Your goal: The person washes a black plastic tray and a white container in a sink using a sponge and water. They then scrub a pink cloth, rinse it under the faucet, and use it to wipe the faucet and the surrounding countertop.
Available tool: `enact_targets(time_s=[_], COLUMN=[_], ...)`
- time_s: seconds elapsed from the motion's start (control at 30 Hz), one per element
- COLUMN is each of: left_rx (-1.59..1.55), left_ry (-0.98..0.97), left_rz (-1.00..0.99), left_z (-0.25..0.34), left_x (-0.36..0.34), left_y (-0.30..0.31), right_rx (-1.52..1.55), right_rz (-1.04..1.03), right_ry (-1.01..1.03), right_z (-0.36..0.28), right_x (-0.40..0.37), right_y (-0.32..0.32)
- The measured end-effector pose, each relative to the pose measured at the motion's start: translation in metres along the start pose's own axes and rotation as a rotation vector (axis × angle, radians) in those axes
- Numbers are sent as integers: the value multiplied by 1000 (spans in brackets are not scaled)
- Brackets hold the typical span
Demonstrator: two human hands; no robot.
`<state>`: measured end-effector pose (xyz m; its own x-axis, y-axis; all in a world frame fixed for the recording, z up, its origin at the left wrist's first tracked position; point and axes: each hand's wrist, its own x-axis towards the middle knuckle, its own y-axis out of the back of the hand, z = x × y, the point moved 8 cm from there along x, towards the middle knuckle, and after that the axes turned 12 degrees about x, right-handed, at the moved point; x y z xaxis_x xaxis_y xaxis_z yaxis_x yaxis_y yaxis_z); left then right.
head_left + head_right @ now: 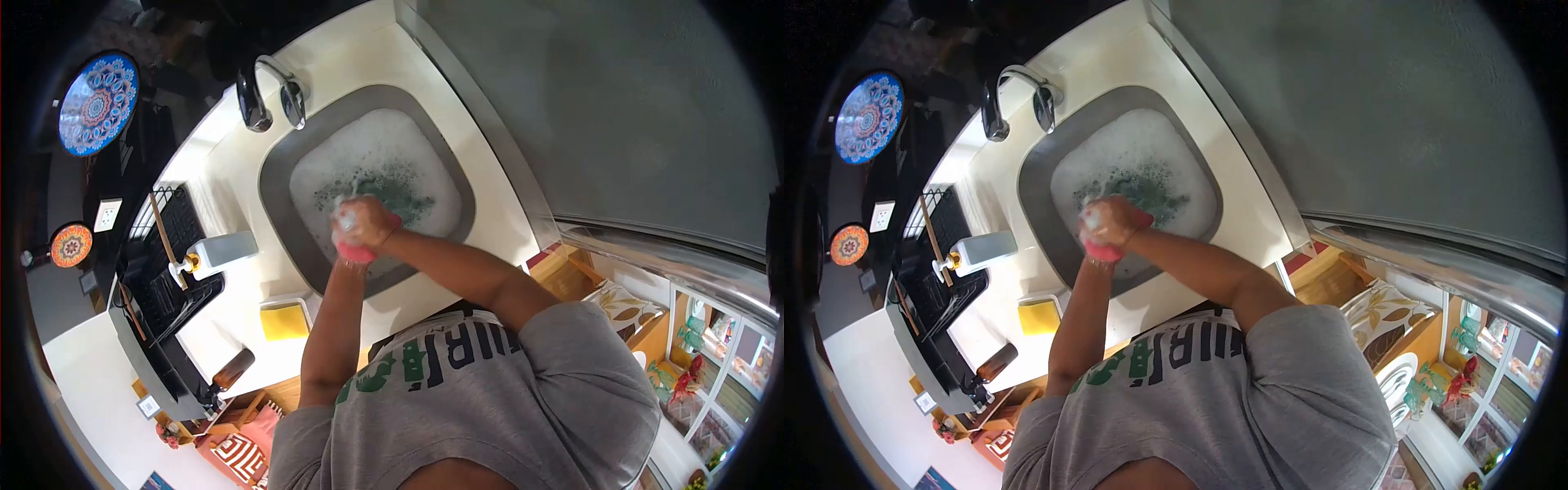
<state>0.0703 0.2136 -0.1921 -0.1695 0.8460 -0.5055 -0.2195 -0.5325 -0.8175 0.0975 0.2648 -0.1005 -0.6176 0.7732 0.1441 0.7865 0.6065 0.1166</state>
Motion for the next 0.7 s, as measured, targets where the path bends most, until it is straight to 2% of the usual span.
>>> enact_targets(time_s=[0.03, 0.1, 0.13, 0.17, 0.2, 0.23, 0.27, 0.3, 0.33, 0.37, 0.4, 0.43, 0.47, 0.5, 0.53, 0.57, 0.6, 0.67, 0.7], left_rx=[-8, 597, 566, 551, 850, 1146, 1133, 1154, 1169, 1157, 965, 775, 769, 909, 1049, 1043, 956, 791, 707], left_ry=[-11, 149, 166, 157, 104, 53, 47, 170, 301, 300, 320, 334, 332, 402, 468, 466, 375, 191, 100], left_rz=[6, 348, 353, 363, 525, 691, 700, 841, 981, 982, 877, 768, 766, 880, 991, 989, 937, 829, 774], left_z=[9, 22, 28, 30, 44, 58, 55, 47, 40, 36, 23, 11, 7, 6, 10, 9, 6, 8, 11], left_x=[-17, -46, -36, -39, -44, -51, -44, -36, -33, -29, -24, -15, -1, 7, 10, 11, 11, 8, 6], left_y=[-12, -8, 41, 46, 55, 63, 73, 104, 133, 146, 158, 168, 193, 232, 254, 250, 238, 201, 185], right_rx=[-220, -493, -572, -651, -653, -732, -808, -811, -993, -1177, -1184, -1064, -931, -932, -893, -854, -856, -863, -864], right_rz=[-124, -47, -224, -403, -419, -229, -30, -38, -159, -283, -291, -487, -671, -679, -668, -653, -659, -26, -27], right_ry=[41, 140, -13, -167, -161, -256, -345, -334, -409, -485, -480, -317, -156, -155, -124, -96, -102, -418, -420], right_z=[14, 66, 78, 90, 95, 105, 113, 113, 116, 124, 137, 154, 159, 155, 145, 138, 143, 158, 155], right_x=[2, 0, 7, 8, 7, 6, 6, -1, -24, -42, -49, -57, -64, -59, -47, -38, -39, -28, -30], right_y=[0, 8, 15, 23, 30, 51, 69, 53, 24, 8, 1, -25, -46, -37, -19, -9, -12, 20, 14])
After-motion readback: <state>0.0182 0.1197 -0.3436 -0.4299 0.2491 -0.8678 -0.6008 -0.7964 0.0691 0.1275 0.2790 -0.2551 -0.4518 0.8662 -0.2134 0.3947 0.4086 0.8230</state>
